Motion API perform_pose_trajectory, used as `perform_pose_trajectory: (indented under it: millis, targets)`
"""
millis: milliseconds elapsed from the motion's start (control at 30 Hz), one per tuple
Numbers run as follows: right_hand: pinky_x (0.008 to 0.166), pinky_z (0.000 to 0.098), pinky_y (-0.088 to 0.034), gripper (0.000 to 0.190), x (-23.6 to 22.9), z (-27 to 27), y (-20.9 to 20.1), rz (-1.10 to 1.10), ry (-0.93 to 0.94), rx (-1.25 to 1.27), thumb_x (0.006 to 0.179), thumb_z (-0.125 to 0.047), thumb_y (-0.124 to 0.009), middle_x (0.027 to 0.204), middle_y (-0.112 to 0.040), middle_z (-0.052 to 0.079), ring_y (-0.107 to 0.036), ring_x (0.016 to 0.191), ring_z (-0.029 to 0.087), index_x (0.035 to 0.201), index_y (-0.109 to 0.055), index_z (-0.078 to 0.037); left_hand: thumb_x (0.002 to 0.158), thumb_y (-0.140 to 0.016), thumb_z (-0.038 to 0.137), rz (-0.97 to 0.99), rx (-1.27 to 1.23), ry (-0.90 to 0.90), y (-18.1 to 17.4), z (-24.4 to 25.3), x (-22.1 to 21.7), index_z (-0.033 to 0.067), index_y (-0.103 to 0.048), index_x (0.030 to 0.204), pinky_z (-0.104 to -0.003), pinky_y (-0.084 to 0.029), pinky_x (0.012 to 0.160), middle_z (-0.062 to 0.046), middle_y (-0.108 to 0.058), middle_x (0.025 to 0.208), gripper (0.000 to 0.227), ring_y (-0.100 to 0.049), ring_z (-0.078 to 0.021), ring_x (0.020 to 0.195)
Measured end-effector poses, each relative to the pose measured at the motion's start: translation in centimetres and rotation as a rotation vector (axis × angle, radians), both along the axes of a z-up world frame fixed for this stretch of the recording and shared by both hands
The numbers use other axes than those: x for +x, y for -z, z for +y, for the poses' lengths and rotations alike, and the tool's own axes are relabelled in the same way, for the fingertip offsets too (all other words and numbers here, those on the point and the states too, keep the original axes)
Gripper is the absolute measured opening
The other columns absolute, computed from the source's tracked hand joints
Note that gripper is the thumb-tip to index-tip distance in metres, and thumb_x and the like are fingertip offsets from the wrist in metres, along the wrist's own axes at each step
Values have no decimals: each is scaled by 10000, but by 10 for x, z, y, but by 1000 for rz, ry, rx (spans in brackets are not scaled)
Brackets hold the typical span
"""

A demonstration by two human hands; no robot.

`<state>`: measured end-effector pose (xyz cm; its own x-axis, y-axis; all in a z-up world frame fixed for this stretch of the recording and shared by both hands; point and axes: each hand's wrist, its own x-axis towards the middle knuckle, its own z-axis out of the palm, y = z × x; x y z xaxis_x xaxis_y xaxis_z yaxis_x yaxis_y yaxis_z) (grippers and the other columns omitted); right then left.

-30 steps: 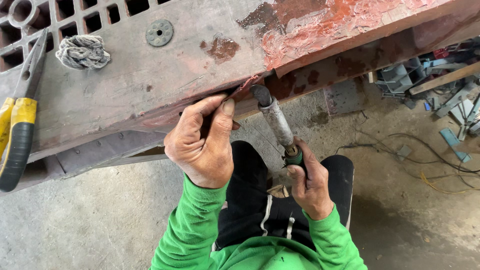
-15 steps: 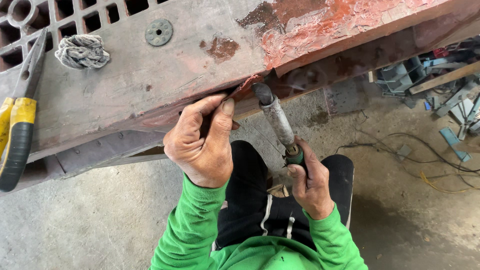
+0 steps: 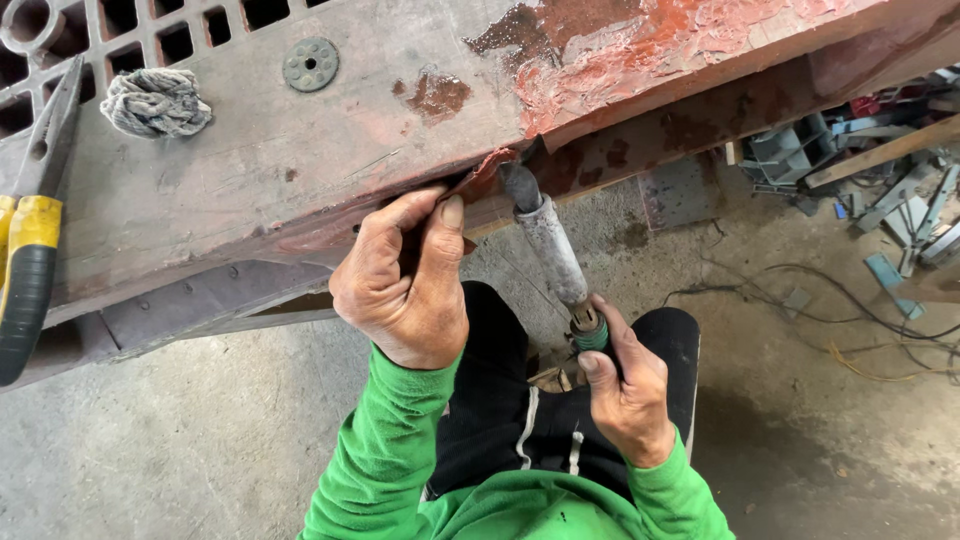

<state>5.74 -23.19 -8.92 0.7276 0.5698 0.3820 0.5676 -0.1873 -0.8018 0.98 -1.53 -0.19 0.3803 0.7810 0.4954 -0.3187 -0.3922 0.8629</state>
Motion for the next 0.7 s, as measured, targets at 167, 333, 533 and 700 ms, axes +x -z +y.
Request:
perform_pose_trajectory:
  millis: [167, 333, 533, 700]
  targets:
    - [606, 241, -513, 564, -7, -3, -8, 210, 0, 15, 1029, -274, -595, 816, -644, 24, -594, 657, 91, 1471, -497, 63, 1033, -752, -4, 17, 51, -28, 1, 1, -1, -16, -709, 1140, -180, -543, 728, -45, -734, 929, 116, -647, -45, 773]
    - [590, 246, -503, 538, -6, -10, -16, 298, -17, 7, 1037, -242, -581, 801, -622, 26, -560, 649, 96, 1476, -508, 61, 1020, -756, 1, 12, 39, -28, 4, 1, -2, -19, -712, 1131, -174, -533, 767, -38, -730, 945, 121, -643, -40, 805]
    - [553, 242, -505, 488, 1, -14, -34, 329, -61, -14, 1030, -215, -567, 812, -643, 28, -577, 626, 96, 1440, -530, 46, 1030, -742, -13, -35, 28, 23, 2, 4, -4, -23, -705, 1158, -182, -547, 812, -49, -743, 943, 134, -672, -51, 852]
    - [569, 251, -498, 491, -1, -13, -43, 251, -31, -81, 1033, -214, -565, 814, -641, 36, -586, 615, 102, 1455, -521, 32, 1020, -746, -10, -15, 41, 29, 1, 6, -6, -21, -703, 1149, -182, -555, 803, -65, -759, 978, 136, -698, -53, 851]
